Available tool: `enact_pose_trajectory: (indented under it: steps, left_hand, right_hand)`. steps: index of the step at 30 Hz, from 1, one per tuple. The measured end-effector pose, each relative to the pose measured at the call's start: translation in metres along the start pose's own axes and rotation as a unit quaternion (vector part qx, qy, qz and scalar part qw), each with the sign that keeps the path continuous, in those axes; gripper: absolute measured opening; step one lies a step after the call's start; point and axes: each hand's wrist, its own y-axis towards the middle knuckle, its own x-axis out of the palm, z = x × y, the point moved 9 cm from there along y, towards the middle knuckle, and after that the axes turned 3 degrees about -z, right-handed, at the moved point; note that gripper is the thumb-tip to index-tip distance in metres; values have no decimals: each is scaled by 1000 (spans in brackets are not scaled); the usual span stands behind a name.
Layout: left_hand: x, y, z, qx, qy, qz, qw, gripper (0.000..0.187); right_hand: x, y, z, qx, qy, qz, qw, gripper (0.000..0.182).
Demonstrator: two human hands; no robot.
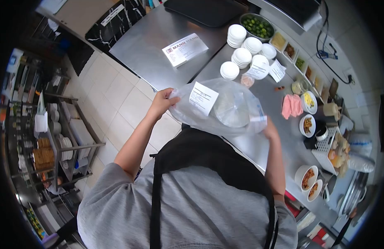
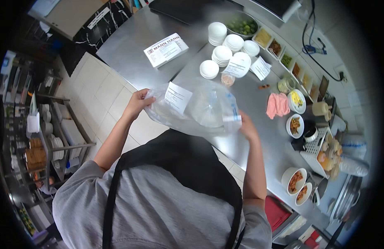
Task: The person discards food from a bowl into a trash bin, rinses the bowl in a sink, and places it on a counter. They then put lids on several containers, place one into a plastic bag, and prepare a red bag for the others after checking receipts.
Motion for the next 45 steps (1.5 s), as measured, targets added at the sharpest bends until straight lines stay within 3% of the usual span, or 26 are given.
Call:
enact_pose_trajectory:
  steps: [1,3,6,15,19,22,28,31,33,35,37,38,40,42,43,45]
  left_hand:
    - [-4,-4,4,1,2,6,1000,17]
    - [-14,-8,4,-2,5,18,1000,18]
    - [-47,-10,3,26,-32,65,997,21]
    - [-200,32,11,115,-64,195,972,23]
    - [-276,75,18,139,-77,189,969,23]
    - [-334,112,23,147,-67,183,970,24]
    - [-410,170,44,166,-47,156,973,26]
    - [-438,187,56,158,17,196,968,24]
    - [-455,180,75,155,197,315,915,21]
    - [-443,178,97,173,247,319,899,18]
    - [-393,136,159,360,430,405,722,18]
    - [-374,129,173,380,400,390,737,17]
    - [-334,116,197,435,332,328,770,13]
    - [-295,107,208,438,278,263,813,12]
    - [-273,103,211,451,264,221,824,11]
    - [-240,109,199,473,221,148,840,12]
  right_hand:
    - [9,5,-4,-6,-2,-8,1000,39]
    - [31,14,-1,46,232,-14,971,40]
    - [49,31,-2,86,304,-7,949,38]
    - [168,108,-91,31,351,-47,935,42]
    - [233,159,-123,46,338,-45,939,42]
    - [282,198,-151,66,426,-56,900,42]
    - [324,297,-205,11,409,-8,912,45]
    - [325,341,-226,-8,388,3,922,48]
    - [326,362,-238,18,367,-6,930,49]
    - [322,380,-247,21,378,18,925,50]
    - [325,396,-250,19,359,-21,933,51]
    - [320,394,-251,21,363,-4,932,51]
    - [301,378,-259,-3,234,23,972,51]
    - [273,343,-274,-185,64,98,976,44]
    - [250,315,-264,-167,62,134,975,44]
    - [203,234,-286,-288,1,146,946,31]
